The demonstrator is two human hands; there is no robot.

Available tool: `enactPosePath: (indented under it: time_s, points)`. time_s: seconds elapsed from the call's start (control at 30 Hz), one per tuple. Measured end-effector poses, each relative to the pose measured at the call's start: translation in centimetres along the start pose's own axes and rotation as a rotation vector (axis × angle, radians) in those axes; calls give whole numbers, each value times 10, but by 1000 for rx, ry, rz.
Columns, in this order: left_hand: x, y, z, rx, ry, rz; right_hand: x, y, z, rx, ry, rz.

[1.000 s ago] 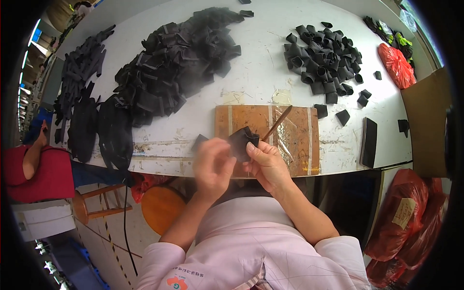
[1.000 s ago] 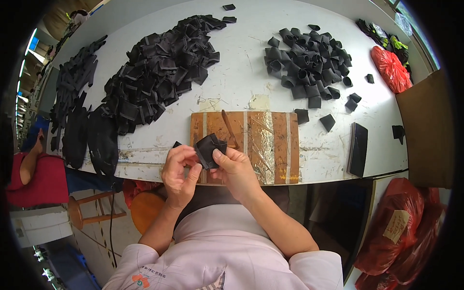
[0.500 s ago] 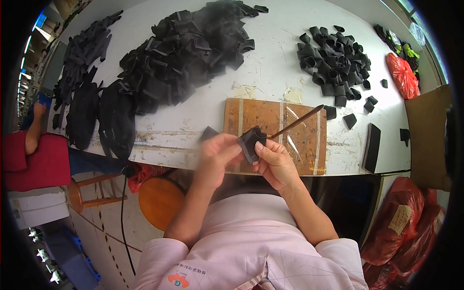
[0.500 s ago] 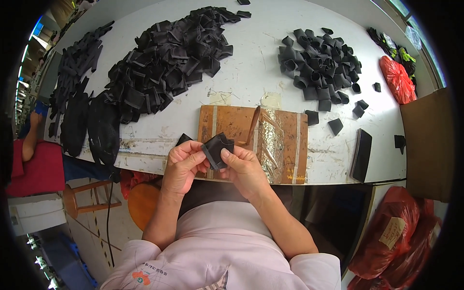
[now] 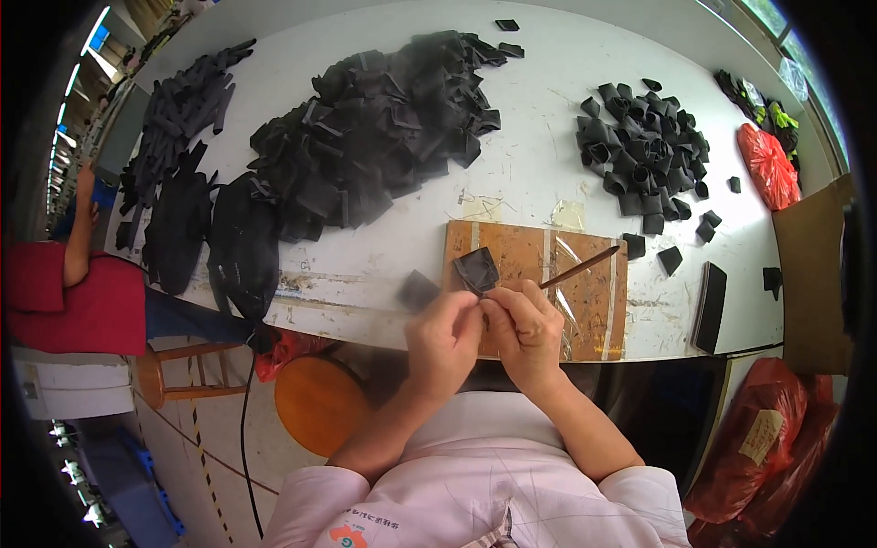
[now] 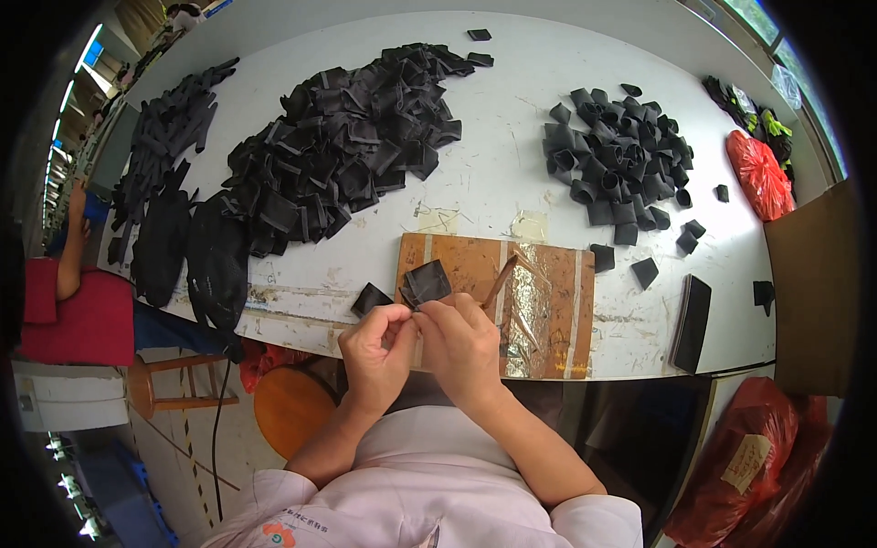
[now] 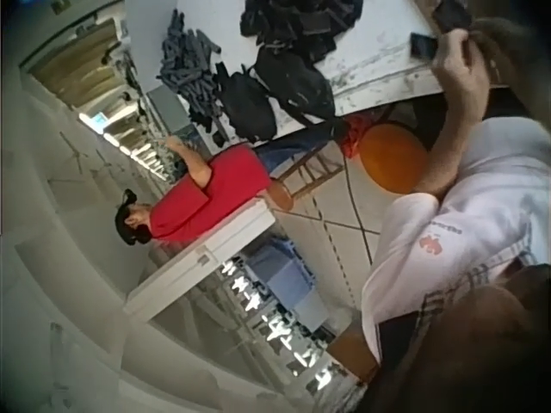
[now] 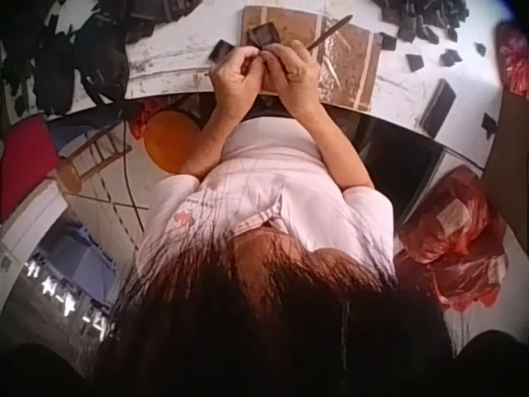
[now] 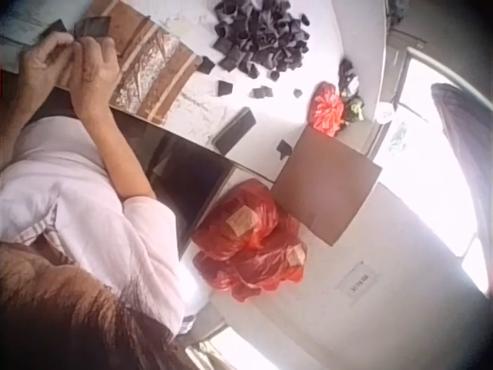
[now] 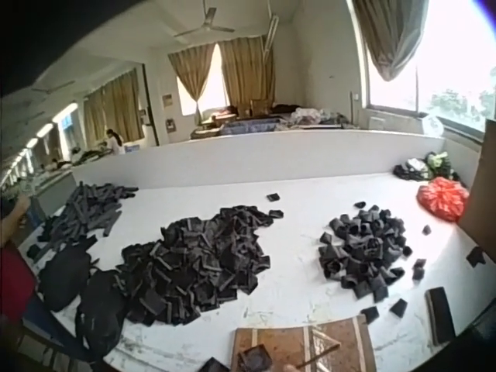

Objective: Manually inspects and folds small black rubber or synthetic shoe components at a factory workbench.

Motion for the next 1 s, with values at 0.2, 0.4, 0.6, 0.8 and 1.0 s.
enactPosePath:
  time_s: [0.2,0.4,0.6,0.8,1.0]
  points:
    - [-10,-10,1,44,380,838,-1,3,1,122,-79,154]
    - [16,-14,-6,-274,324,1331,14,7,18,-61,-489,-1465]
    - [47,-24,-16,-6,136,787,9,25,19,-131,-416,-1680]
    - [81,-33,-56,-699,200,2158,-37,101,-35,-158,-202,-870]
    - [54,-39,-60,-560,349,1743,9,79,-38,-377,-332,-1130]
Point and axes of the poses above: each hand's wrist, its own z-axis away from the middle knuckle, its own y-axis out of the back of the hand, x = y × z, the point moved 5 cm from there along -z, towards the middle knuckle, and after that the axes turned 15 degrees about -x, right-handed, at the moved point
